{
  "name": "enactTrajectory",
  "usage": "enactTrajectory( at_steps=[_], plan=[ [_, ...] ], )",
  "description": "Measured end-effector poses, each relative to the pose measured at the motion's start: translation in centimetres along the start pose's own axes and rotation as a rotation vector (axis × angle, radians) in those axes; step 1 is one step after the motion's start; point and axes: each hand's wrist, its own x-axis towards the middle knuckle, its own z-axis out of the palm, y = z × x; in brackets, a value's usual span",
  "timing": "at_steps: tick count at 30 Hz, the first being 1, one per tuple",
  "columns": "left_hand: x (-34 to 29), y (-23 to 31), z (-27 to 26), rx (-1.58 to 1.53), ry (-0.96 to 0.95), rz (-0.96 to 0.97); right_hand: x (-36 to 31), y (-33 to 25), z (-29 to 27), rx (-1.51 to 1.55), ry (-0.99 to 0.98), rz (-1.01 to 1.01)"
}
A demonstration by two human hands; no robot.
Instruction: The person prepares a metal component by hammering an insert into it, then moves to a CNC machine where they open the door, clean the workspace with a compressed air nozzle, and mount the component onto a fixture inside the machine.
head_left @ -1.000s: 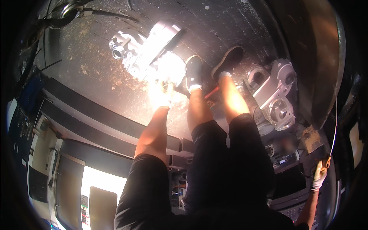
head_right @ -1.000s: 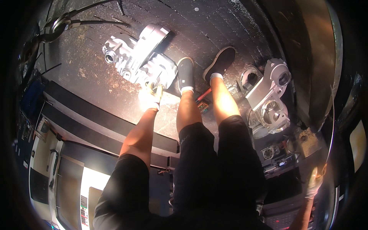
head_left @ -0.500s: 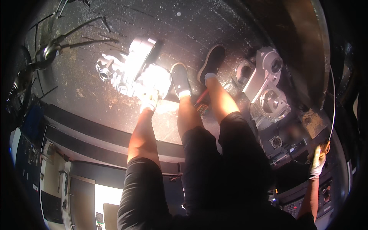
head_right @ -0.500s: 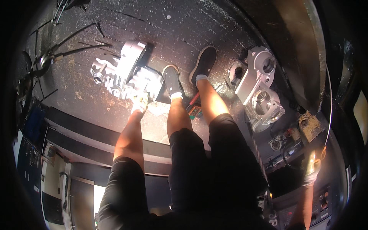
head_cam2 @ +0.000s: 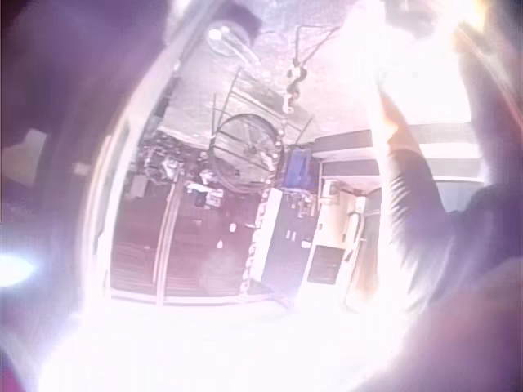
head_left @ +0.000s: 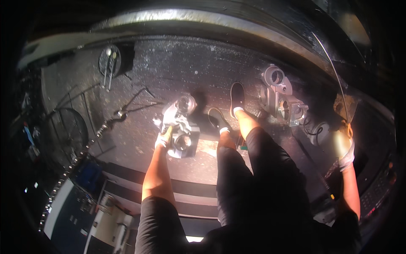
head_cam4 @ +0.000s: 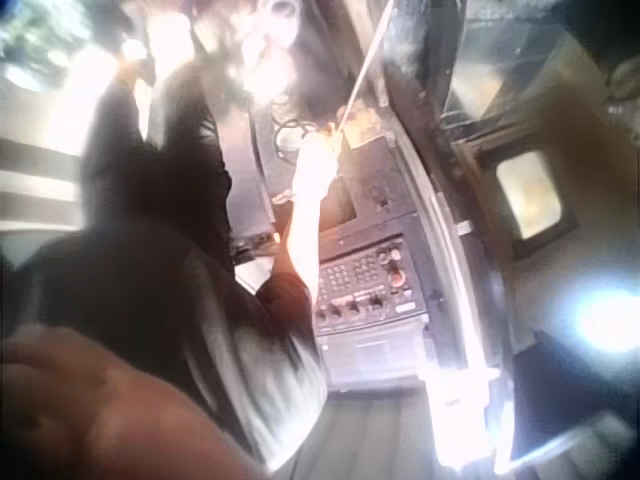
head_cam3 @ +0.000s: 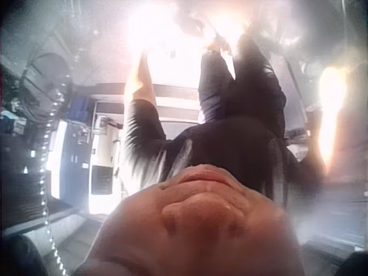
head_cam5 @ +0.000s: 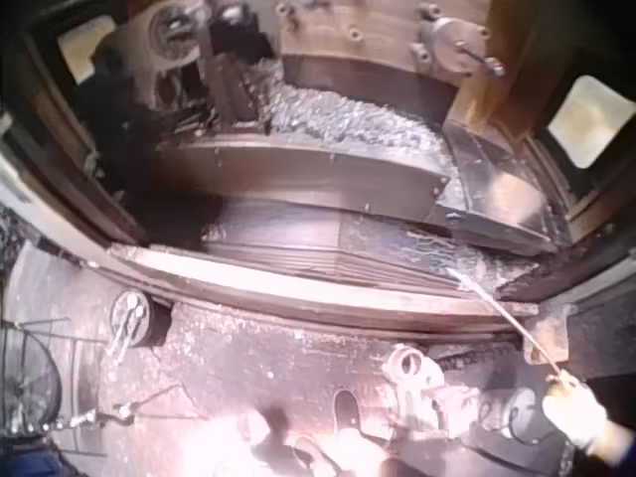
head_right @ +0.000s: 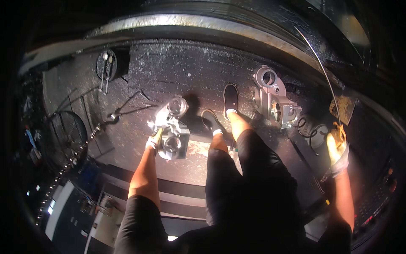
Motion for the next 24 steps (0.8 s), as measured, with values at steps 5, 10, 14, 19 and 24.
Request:
enactTrajectory(
  at_steps=[5, 10, 14, 19, 24],
  plan=[
    [-20.7, 11.6, -0.3, 0.125, -0.010, -0.022, -1.9, -5.4, -0.1, 0.311, 0.018, 0.181],
    [-38.1, 18.2, 0.6, -0.015, -0.193, 0.155, -4.6, -11.6, -2.4, 0.515, -0.053, 0.130],
    [-47.9, 25.3, 2.6, -0.143, -0.293, 0.320, -4.1, -11.7, -4.0, 0.671, -0.166, 0.113],
    [-54.8, 34.9, 5.7, 0.053, -0.213, 0.567, -5.4, -13.3, -6.3, 0.781, -0.293, -0.070],
    [-56.4, 43.2, 6.2, 0.204, -0.351, 0.607, -5.9, -12.1, -2.7, 0.856, -0.187, 0.034]
  ],
)
